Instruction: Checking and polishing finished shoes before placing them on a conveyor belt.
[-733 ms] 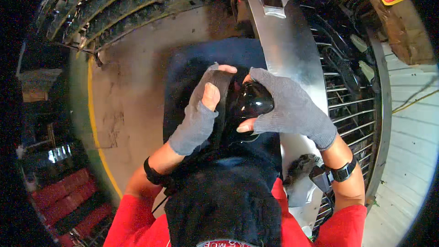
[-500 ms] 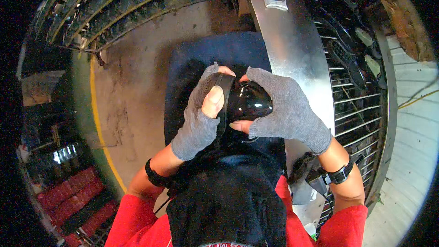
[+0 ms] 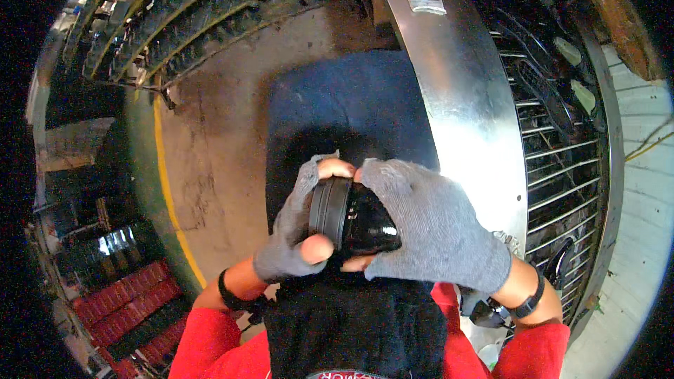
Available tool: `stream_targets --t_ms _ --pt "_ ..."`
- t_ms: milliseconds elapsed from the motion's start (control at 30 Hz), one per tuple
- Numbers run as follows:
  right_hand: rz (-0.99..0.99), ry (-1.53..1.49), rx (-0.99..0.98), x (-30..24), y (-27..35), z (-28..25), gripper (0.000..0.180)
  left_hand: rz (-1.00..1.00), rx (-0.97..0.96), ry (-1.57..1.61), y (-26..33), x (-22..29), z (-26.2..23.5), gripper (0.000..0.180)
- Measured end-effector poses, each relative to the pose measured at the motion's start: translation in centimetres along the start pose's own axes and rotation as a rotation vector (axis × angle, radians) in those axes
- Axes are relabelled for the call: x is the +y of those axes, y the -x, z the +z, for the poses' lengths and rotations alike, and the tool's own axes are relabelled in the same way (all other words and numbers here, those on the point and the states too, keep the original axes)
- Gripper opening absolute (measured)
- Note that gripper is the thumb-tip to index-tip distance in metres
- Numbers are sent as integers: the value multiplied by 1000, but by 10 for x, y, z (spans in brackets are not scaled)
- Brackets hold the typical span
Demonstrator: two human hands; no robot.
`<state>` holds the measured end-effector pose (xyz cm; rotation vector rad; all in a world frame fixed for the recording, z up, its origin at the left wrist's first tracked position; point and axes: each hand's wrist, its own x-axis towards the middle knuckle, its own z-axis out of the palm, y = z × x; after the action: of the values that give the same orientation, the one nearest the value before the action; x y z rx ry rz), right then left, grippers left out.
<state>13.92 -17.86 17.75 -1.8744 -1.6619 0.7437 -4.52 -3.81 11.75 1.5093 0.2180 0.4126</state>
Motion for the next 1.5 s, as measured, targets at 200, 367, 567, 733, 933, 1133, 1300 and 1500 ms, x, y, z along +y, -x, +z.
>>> stream_targets --t_ms 200,367,567,733,933,1133,1300,1500 --pt "101 -10 -175 -19 9 -11 105 -233 65 21 -14 25 4 62" --pt "-62 49 -84 -15 16 7 91 -278 109 223 -14 21 14 50" --pt "-206 151 -112 -15 3 3 87 -195 90 417 -4 -7 11 31" --pt "-224 -106 206 8 -26 24 79 -325 59 530 -31 -9 -14 46" --pt "506 -1108 723 5 -40 55 69 -101 389 313 -41 -3 10 50" --pt "-688 -9 -128 -64 -89 -41 71 -203 332 26 -45 12 -37 46" --pt "-735 297 -323 -43 -65 91 62 -382 328 782 -53 -36 -32 68" --pt "-274 -476 228 -3 -4 45 53 -229 321 1053 -15 -60 -47 79"
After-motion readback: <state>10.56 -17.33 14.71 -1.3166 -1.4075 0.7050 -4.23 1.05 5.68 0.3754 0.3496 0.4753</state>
